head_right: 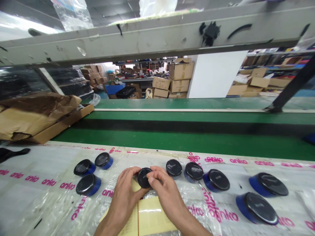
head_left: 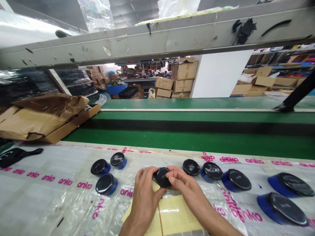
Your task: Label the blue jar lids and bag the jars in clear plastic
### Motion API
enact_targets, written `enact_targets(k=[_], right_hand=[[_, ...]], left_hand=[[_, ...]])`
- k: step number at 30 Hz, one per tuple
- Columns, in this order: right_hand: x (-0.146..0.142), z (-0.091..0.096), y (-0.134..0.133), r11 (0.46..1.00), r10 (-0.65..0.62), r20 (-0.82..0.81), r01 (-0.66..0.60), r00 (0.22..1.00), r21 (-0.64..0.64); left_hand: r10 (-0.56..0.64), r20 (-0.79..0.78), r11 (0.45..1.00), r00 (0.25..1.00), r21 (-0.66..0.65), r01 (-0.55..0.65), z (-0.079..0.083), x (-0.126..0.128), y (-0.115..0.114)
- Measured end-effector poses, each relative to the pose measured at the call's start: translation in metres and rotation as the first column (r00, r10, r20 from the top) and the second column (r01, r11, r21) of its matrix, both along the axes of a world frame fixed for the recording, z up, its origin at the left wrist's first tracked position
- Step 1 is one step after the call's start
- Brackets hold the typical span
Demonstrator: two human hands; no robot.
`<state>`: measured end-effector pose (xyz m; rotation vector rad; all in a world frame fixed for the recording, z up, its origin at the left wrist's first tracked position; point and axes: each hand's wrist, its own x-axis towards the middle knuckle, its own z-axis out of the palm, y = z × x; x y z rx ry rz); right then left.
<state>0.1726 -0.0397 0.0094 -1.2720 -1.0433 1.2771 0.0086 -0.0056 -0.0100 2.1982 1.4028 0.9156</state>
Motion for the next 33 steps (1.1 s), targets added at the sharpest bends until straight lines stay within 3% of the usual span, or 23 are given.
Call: enact_targets(k=[33], right_hand=[[-0.0017, -0.0089, -0.002, 0.999, -0.039, -0.008, 0.039, 0.999, 0.013]], left_hand=[[0.012, 0.025, 1.0, 1.0, -0.011, -0.012, -0.0088, -0.003, 0.0047]])
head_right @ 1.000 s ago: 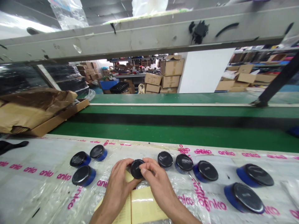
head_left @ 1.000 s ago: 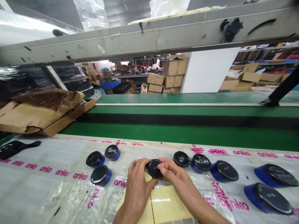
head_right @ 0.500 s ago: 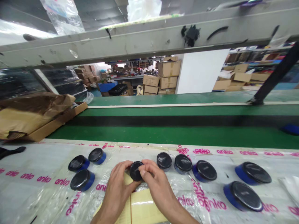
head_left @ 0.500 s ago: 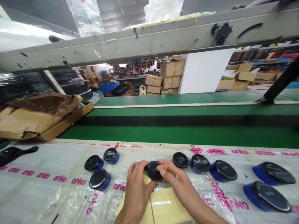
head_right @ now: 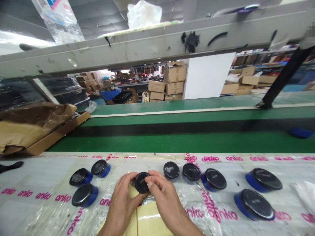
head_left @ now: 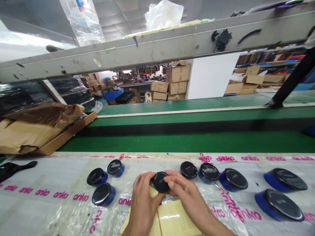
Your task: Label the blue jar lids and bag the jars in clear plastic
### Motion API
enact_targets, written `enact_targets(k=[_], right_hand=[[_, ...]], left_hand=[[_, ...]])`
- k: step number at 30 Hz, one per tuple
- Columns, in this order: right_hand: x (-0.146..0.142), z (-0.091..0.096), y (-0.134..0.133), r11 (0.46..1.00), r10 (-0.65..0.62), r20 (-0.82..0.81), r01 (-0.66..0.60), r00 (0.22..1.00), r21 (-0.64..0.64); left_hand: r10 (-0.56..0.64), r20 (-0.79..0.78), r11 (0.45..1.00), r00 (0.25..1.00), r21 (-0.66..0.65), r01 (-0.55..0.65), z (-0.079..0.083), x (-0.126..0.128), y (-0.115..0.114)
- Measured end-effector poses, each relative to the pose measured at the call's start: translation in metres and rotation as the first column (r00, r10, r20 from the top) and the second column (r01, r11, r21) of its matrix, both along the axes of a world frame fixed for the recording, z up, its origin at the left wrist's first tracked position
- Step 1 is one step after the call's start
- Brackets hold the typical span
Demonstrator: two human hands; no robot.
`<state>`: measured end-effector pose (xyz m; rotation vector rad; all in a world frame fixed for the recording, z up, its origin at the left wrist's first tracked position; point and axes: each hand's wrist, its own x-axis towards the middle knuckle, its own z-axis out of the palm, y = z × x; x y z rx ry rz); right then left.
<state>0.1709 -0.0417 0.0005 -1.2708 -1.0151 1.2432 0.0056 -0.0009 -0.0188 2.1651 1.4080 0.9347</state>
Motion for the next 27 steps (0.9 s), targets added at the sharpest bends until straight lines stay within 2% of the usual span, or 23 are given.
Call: enact_targets(k=[5, 7, 9, 11, 13, 15, 16, 18, 21, 24, 27], right_hand=[[-0.001, -0.009, -0.002, 0.999, -0.033, -0.014, 0.033, 0.999, 0.008], [-0.001, -0.013, -0.004, 0.997, -0.063, 0.07, 0.06, 0.996, 0.044], [-0.001, -0.016, -0.008, 0.982, -0.133, 0.25, 0.095, 0.959, 0.161], [0.0, -0.014, -0.013, 0.922, -0.233, 0.455, 0.047, 0.86, 0.383], [-0.001, -0.01, -0.017, 0.813, -0.325, 0.614, -0.12, 0.719, 0.57], [-0.002, -0.005, -0.018, 0.723, -0.394, 0.716, -0.286, 0.577, 0.629], [-0.004, -0.004, -0.018, 0.706, -0.42, 0.747, -0.333, 0.515, 0.626], [-0.006, -0.005, -0.016, 0.699, -0.469, 0.776, -0.36, 0.422, 0.618], [-0.008, -0.011, -0.015, 0.703, -0.531, 0.771, -0.326, 0.352, 0.632], [-0.007, -0.014, -0.016, 0.72, -0.545, 0.77, -0.286, 0.331, 0.632], [-0.005, -0.012, -0.017, 0.721, -0.532, 0.778, -0.303, 0.335, 0.623]], left_hand=[[0.022, 0.002, 0.998, 1.0, -0.05, -0.022, 0.0, -0.001, 0.0], [0.029, 0.004, 0.997, 1.0, -0.074, -0.029, 0.002, -0.001, 0.0], [0.031, 0.014, 0.996, 0.999, -0.09, -0.03, 0.004, 0.0, -0.001], [0.037, 0.033, 0.994, 0.999, -0.105, -0.033, 0.005, 0.0, -0.002], [0.046, 0.052, 0.992, 0.998, -0.123, -0.04, 0.004, 0.0, -0.002], [0.055, 0.067, 0.989, 0.996, -0.143, -0.045, 0.003, -0.001, -0.002], [0.056, 0.072, 0.988, 0.996, -0.15, -0.045, 0.003, -0.001, -0.002], [0.054, 0.079, 0.987, 0.995, -0.154, -0.041, 0.002, -0.001, -0.002], [0.04, 0.085, 0.989, 0.996, -0.147, -0.027, 0.004, -0.002, -0.003], [0.027, 0.092, 0.99, 0.995, -0.144, -0.013, 0.006, -0.002, -0.004], [0.031, 0.09, 0.99, 0.995, -0.143, -0.018, 0.008, -0.001, -0.004]])
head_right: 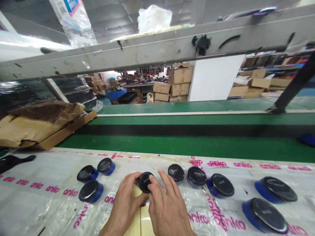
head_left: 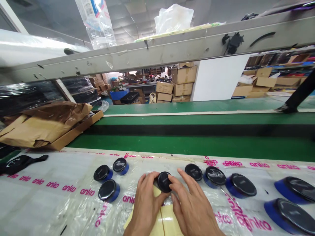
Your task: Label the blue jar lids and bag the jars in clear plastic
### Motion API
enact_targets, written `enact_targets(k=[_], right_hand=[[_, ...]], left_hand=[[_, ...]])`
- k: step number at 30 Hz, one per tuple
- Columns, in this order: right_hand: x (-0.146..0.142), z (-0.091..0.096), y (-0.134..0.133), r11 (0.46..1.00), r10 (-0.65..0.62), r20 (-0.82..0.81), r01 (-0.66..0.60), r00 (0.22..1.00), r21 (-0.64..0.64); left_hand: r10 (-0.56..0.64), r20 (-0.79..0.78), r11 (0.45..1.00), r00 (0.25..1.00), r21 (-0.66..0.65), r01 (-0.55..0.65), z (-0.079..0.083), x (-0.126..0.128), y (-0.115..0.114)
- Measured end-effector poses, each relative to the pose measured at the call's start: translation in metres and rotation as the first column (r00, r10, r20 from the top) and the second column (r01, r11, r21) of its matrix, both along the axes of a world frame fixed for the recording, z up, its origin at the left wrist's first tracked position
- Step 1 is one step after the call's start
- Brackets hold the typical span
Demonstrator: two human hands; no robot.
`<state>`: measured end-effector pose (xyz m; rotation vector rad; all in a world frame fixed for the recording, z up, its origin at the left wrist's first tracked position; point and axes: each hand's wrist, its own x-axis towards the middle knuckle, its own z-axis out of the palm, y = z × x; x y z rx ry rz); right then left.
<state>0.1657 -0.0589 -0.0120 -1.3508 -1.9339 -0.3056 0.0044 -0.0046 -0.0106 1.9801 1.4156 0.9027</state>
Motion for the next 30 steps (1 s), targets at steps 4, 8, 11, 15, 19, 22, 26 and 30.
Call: enact_targets(k=[4, 8, 11, 15, 19, 22, 26, 30], right_hand=[[-0.002, 0.001, 0.003, 1.0, 0.007, 0.078, -0.007, 0.997, 0.005], [-0.002, -0.001, 0.005, 0.998, -0.062, 0.093, 0.065, 0.994, -0.024], [0.002, -0.002, 0.003, 0.997, -0.07, 0.025, 0.07, 0.997, -0.013], [0.007, -0.004, 0.002, 0.999, -0.046, -0.051, 0.045, 0.998, -0.012], [0.012, -0.009, 0.004, 0.999, -0.042, -0.078, 0.041, 0.996, -0.01], [0.013, -0.01, 0.005, 1.0, -0.014, -0.075, 0.013, 0.997, -0.016], [0.006, -0.007, 0.006, 0.998, 0.047, -0.045, -0.049, 0.998, -0.03], [0.0, -0.005, 0.008, 0.997, 0.065, -0.068, -0.067, 0.996, -0.03]], left_hand=[[-0.004, -0.011, 1.0, 1.0, -0.003, 0.004, 0.002, 0.0, 0.0], [0.011, -0.045, 0.998, 0.999, 0.054, -0.009, -0.001, -0.001, 0.002], [0.05, -0.104, 0.991, 0.993, 0.128, -0.036, -0.008, -0.004, 0.003], [0.029, -0.164, 0.983, 0.986, 0.185, 0.002, -0.012, -0.005, 0.002], [0.057, -0.186, 0.989, 0.981, 0.147, -0.03, -0.007, -0.001, 0.001], [0.076, -0.166, 0.991, 0.983, 0.123, -0.056, -0.006, 0.002, 0.002], [0.056, -0.147, 0.99, 0.988, 0.139, -0.035, -0.009, 0.002, 0.003], [0.035, -0.128, 0.988, 0.991, 0.154, -0.015, -0.01, 0.001, 0.003]])
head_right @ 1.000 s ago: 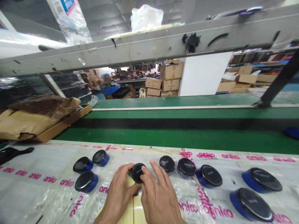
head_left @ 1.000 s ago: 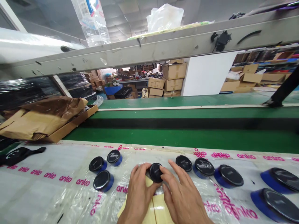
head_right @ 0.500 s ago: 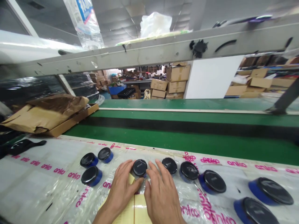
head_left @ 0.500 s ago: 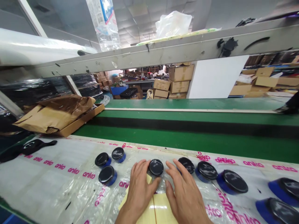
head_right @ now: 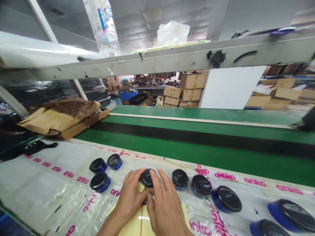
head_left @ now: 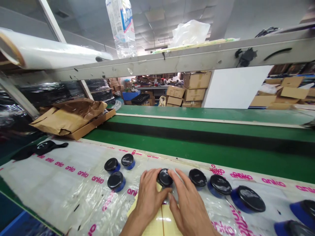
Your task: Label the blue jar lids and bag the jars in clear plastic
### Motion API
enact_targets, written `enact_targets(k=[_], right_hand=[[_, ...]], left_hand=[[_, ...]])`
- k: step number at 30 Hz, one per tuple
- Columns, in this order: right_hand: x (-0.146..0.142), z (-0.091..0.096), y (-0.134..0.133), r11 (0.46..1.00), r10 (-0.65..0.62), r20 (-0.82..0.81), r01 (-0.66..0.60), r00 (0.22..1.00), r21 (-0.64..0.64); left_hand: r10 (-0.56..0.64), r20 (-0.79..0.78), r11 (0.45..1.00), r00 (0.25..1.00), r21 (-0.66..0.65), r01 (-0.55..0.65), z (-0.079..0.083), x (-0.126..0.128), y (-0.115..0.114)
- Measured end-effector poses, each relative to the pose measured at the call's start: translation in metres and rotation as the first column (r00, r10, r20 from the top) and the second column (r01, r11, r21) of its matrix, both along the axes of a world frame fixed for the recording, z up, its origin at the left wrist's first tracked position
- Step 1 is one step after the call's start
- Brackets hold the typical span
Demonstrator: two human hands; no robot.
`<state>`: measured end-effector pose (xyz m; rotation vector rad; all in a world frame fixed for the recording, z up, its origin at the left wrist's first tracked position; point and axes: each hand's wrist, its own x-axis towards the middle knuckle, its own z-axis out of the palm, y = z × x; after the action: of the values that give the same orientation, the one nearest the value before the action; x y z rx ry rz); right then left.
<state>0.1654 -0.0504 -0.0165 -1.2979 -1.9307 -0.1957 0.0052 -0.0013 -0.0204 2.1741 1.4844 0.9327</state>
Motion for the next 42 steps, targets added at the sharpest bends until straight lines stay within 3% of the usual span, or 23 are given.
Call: enact_targets(k=[4, 10, 22, 30, 42], right_hand=[[0.003, 0.001, 0.001, 0.999, -0.032, -0.117, 0.027, 0.993, -0.041], [0.004, 0.002, 0.0, 0.974, -0.088, -0.279, 0.025, 0.956, -0.224], [0.004, -0.006, 0.0, 0.962, -0.038, -0.268, -0.037, 0.963, -0.271], [0.009, -0.008, 0.001, 0.933, -0.022, -0.356, -0.108, 0.934, -0.342], [0.004, -0.004, -0.002, 0.96, -0.038, -0.269, -0.04, 0.962, -0.277]], left_hand=[[-0.035, 0.008, 0.998, 0.999, 0.047, 0.034, 0.004, 0.001, -0.003], [-0.042, -0.03, 0.989, 0.999, 0.144, 0.046, 0.008, 0.005, -0.005], [-0.037, -0.049, 0.989, 0.998, 0.144, 0.044, 0.008, 0.008, -0.008], [-0.04, -0.055, 0.988, 0.998, 0.144, 0.048, 0.008, 0.008, -0.007], [-0.032, -0.049, 0.985, 0.998, 0.165, 0.04, 0.006, 0.008, -0.007]])
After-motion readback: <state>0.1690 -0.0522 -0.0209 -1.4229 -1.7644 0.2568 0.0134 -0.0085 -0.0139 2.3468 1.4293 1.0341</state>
